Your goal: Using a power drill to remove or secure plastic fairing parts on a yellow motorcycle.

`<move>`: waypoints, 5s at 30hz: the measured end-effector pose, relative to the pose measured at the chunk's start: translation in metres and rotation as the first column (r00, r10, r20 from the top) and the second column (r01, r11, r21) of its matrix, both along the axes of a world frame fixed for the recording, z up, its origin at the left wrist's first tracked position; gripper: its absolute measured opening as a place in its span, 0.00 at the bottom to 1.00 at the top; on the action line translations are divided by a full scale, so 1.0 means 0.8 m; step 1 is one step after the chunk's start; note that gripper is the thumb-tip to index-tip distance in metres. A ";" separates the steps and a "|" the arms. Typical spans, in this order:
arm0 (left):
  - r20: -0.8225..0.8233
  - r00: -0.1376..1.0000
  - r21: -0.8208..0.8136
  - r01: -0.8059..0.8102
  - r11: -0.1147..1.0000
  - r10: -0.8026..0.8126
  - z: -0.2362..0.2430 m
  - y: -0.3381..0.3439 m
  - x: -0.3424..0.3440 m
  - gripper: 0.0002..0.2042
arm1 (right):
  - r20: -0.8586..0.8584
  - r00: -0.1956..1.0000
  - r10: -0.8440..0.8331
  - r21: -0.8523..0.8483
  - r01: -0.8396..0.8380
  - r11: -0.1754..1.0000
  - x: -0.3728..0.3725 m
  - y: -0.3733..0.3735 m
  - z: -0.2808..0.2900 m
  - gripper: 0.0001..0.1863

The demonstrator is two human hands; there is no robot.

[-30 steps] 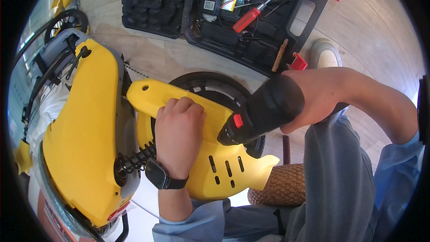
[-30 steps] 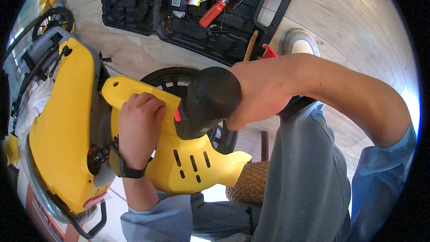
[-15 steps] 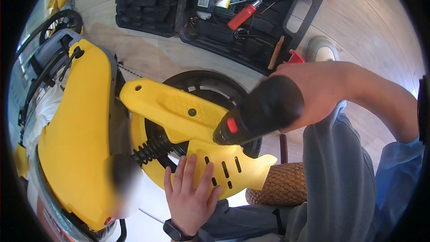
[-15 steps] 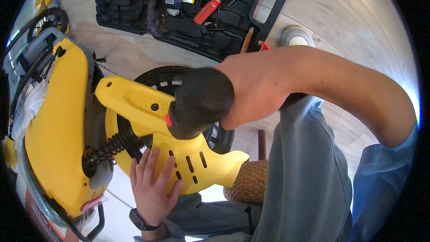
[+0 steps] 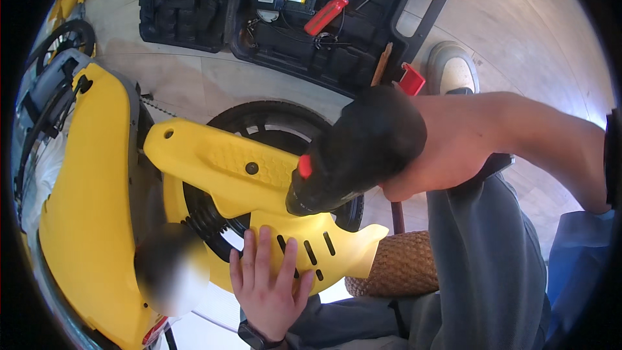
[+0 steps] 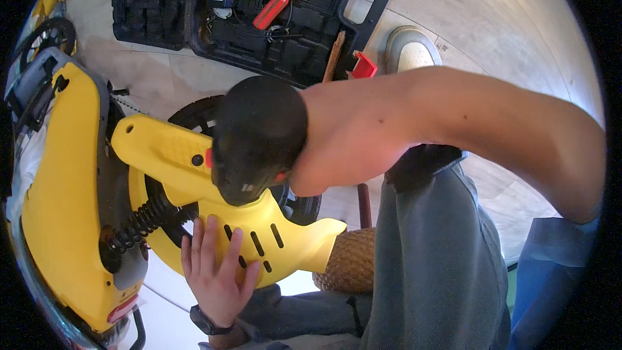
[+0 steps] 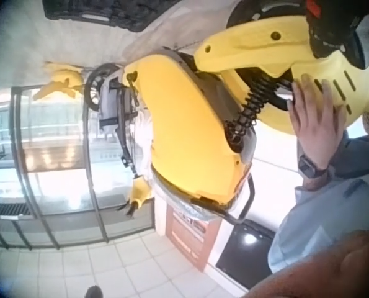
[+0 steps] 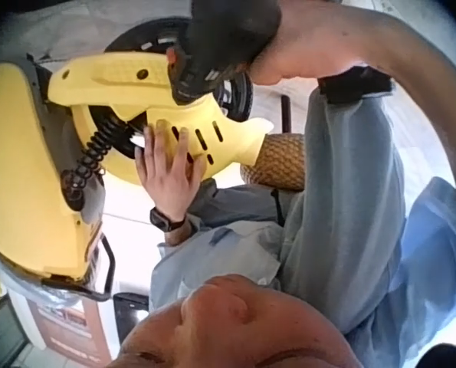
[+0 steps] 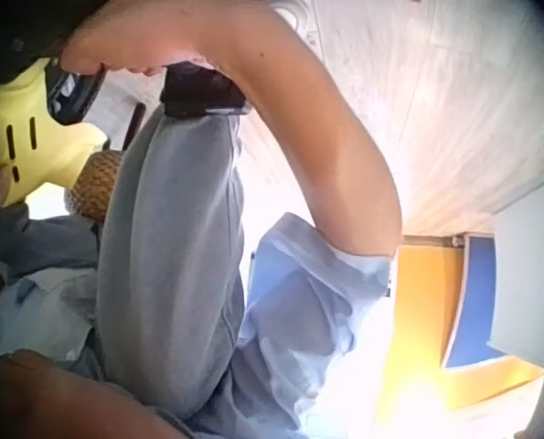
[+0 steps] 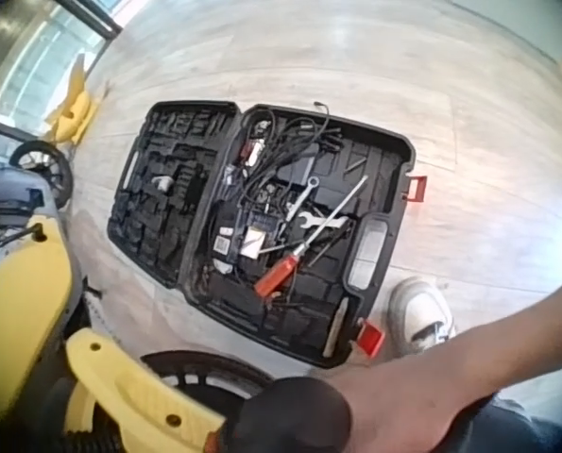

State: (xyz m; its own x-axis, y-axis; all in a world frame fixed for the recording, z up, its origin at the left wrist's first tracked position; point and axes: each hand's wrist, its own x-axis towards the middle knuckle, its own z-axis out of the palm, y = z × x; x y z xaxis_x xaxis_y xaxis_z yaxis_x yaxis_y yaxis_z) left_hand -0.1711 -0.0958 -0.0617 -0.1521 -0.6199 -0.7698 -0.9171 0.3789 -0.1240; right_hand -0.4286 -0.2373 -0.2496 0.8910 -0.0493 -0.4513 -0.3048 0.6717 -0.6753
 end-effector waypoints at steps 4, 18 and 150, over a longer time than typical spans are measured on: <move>-0.039 0.999 0.008 -0.005 1.000 0.005 -0.003 -0.002 0.000 0.23 | 0.168 0.979 -0.119 -0.172 0.148 0.974 0.000 -0.005 -0.001 0.16; -0.013 0.999 0.017 -0.040 0.999 0.040 0.001 -0.003 0.003 0.23 | 0.303 0.943 -0.137 -0.073 0.166 0.983 0.028 -0.014 -0.008 0.28; -0.154 0.984 -0.077 -0.099 0.992 0.086 -0.005 -0.015 0.003 0.16 | -0.185 0.983 0.008 -0.089 -0.025 0.996 0.131 -0.198 0.045 0.09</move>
